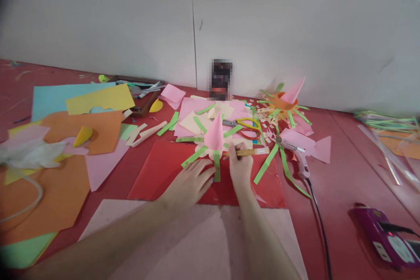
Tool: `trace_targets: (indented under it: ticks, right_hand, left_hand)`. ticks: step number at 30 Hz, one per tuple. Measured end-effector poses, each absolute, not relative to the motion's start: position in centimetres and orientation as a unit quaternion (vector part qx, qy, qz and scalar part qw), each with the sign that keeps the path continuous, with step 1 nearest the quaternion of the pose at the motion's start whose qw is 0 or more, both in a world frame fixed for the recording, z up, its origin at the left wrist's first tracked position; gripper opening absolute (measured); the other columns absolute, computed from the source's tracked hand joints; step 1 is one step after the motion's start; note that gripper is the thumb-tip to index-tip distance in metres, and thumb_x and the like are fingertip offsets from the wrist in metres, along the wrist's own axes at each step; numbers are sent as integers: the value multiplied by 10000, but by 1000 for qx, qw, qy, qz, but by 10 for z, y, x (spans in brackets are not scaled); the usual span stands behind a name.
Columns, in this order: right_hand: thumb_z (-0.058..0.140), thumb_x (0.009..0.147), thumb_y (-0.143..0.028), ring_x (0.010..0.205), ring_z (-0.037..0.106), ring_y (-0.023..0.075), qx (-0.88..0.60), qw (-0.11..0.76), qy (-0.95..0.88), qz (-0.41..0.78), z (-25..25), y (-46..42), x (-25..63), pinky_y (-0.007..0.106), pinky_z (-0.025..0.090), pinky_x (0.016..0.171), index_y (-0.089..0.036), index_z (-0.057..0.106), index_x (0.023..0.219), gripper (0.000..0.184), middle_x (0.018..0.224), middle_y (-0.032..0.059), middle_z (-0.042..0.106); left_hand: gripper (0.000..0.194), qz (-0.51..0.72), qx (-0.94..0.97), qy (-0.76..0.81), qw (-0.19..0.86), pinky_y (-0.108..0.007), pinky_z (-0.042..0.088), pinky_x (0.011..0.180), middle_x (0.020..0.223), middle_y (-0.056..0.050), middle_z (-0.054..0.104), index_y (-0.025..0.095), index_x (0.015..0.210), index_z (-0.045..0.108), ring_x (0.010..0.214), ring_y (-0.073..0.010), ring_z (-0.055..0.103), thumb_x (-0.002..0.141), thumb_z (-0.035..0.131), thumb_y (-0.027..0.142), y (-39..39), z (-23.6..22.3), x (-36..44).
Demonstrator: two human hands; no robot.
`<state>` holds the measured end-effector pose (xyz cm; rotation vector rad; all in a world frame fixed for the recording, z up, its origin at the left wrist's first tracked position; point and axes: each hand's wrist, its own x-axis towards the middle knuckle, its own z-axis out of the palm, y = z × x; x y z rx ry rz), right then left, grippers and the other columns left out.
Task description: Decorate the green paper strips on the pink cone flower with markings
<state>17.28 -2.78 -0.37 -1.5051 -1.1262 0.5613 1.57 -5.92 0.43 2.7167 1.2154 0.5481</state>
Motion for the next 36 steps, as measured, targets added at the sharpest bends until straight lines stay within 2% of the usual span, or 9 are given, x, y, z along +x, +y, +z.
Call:
trace_targets:
  ticks: [4,7,10,16,24,36]
  right_hand:
    - [512,803,-433,344,370,87,-627,546,-489,263,-2,-27,171,210,315,408,-221,386,571,339,355,-88,380]
    - [473,828,-447,379,418,89,-615,556,-478,290,-3,-26,172,206,351,451,-213,386,565,362,372,-69,431]
    - [458,830,-470,392,425,90,-601,567,-472,307,-4,-25,173,208,353,453,-208,402,570,373,395,-57,461]
    - [568,762,-451,364,382,75,-604,519,-518,311,-4,-23,173,198,314,420,-204,413,559,354,365,-79,408]
    - [470,832,-450,410,452,91,-570,527,-528,344,-7,-22,172,210,349,461,-192,487,604,345,421,-55,480]
    - [472,835,-388,446,457,101,-569,499,-569,321,-7,-24,171,220,359,511,-206,468,587,307,446,-53,505]
  left_hand:
    - [297,186,897,397,54,-410,416,949,1248,-125,491,174,1127,523,1173,-254,452,874,396,264,-60,4,16]
    - [368,174,888,421,61,-450,390,975,1327,-146,430,179,1190,481,1241,-280,383,867,413,342,-61,-1,15]
    - [389,159,885,431,68,-466,375,985,1324,-146,439,189,1194,484,1241,-285,384,862,420,382,-60,-5,15]
    - [395,147,890,427,60,-469,363,995,1304,-152,459,171,1206,484,1236,-292,389,863,420,357,-60,-5,15]
    - [385,157,881,441,76,-476,366,990,1327,-151,432,189,1207,478,1242,-293,380,858,434,346,-61,-5,16]
    - [407,131,884,439,90,-471,334,1007,1359,-183,386,165,1222,478,1262,-307,346,868,413,354,-60,-5,16]
